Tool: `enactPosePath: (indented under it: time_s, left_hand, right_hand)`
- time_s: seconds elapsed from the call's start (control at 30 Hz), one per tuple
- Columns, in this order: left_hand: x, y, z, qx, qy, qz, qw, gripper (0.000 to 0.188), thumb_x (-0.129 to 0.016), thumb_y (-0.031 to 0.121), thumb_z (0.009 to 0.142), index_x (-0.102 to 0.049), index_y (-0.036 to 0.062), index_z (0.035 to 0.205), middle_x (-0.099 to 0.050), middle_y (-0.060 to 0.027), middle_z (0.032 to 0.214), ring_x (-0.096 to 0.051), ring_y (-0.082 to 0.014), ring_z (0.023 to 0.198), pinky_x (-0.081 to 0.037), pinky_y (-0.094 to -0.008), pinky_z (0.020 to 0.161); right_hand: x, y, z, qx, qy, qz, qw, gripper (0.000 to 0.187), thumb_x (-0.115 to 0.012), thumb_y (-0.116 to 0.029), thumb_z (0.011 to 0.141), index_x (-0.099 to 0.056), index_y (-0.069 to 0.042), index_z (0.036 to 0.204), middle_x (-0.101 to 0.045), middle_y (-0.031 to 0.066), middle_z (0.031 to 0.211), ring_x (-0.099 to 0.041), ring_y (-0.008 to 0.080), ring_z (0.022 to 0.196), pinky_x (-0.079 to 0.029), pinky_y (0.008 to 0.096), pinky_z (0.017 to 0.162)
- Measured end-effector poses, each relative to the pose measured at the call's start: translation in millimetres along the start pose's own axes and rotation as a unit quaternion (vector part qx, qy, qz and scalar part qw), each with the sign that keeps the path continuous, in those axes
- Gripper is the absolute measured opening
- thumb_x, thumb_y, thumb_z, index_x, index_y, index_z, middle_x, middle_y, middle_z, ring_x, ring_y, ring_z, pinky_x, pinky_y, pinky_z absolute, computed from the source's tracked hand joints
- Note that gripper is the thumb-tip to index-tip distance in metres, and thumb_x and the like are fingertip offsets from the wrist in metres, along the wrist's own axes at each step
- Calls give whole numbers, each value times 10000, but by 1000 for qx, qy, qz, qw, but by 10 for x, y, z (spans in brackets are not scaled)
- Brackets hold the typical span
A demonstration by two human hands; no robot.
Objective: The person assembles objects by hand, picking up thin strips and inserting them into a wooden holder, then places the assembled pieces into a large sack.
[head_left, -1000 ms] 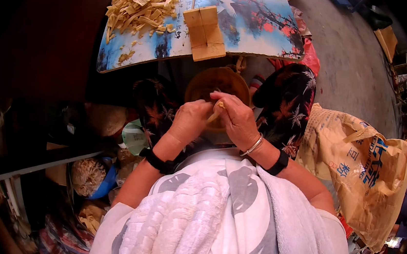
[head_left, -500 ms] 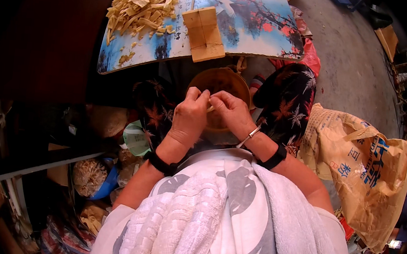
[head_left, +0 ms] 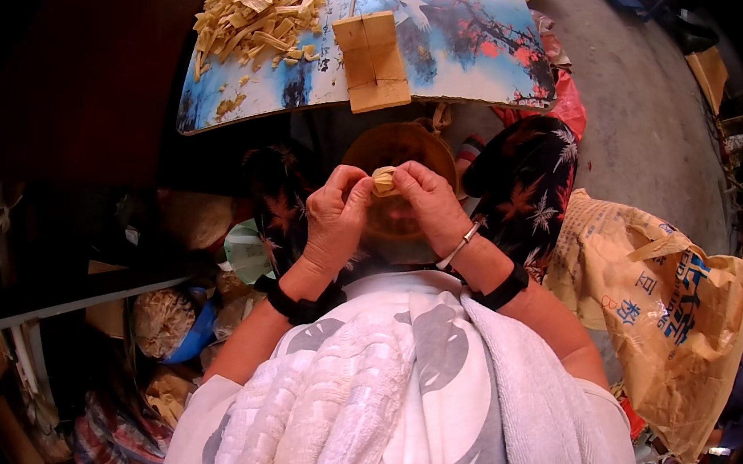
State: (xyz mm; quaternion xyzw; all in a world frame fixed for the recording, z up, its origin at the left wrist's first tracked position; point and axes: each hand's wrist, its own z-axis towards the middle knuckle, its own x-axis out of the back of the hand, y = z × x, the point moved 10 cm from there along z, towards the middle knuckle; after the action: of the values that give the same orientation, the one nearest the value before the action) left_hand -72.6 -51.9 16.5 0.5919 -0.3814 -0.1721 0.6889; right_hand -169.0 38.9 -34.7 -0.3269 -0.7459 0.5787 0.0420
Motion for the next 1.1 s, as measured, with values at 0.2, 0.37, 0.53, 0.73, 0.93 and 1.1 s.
enactPosePath:
  time_s: [0.2, 0.37, 0.53, 0.73, 0.93, 1.1]
  left_hand:
    - [20, 19, 35, 2, 6, -75, 997, 37, -626, 78, 930, -614, 43, 932, -570, 53, 730, -473, -16, 604, -387, -167, 530]
    - [309, 127, 212, -40, 9, 12, 999, 18, -643, 53, 908, -628, 51, 899, -561, 53, 727, -462, -19, 604, -362, -173, 527]
    - [57, -275, 128, 145, -32, -396, 906, 164, -644, 78, 911, -602, 40, 1065, -645, -56, 917, -602, -116, 754, -493, -254, 708]
    - [-300, -241, 3, 155, -50, -420, 893, 218, -614, 124, 940, -588, 26, 1132, -643, -69, 1074, -623, -148, 951, -484, -272, 890]
    - [-330, -170, 22, 189, -154, -395, 886, 226, -565, 186, 978, -605, 9, 1112, -657, -43, 976, -627, -132, 848, -500, -260, 817]
    - [-233, -239, -86, 170, -149, -229, 947, 215, -563, 217, 985, -636, 29, 1061, -639, 5, 831, -578, -58, 706, -492, -211, 675]
  right_hand:
    - [-146, -429, -117, 113, 34, -214, 970, 184, -551, -234, 975, -608, -59, 965, -650, 49, 744, -627, 105, 650, -506, 255, 556]
    - [-79, -656, -268, 188, 46, -369, 909, 141, -553, -166, 960, -589, -39, 910, -632, 101, 674, -629, 228, 604, -479, 316, 546]
    - [30, -509, -279, 89, 103, -253, 958, 88, -591, -114, 913, -583, -31, 887, -625, 149, 729, -616, 354, 682, -481, 363, 613]
    - [-218, -729, -343, 316, 113, -373, 865, 103, -653, -101, 859, -602, -29, 911, -614, 140, 837, -616, 308, 740, -494, 343, 643]
    - [-63, -781, -88, 184, 39, -311, 932, 363, -782, -270, 760, -612, -38, 982, -615, 95, 807, -603, 200, 679, -500, 326, 652]
    - [23, -624, 66, 140, -1, -221, 965, 267, -741, -207, 818, -603, -40, 974, -609, 13, 801, -544, 70, 696, -455, 229, 623]
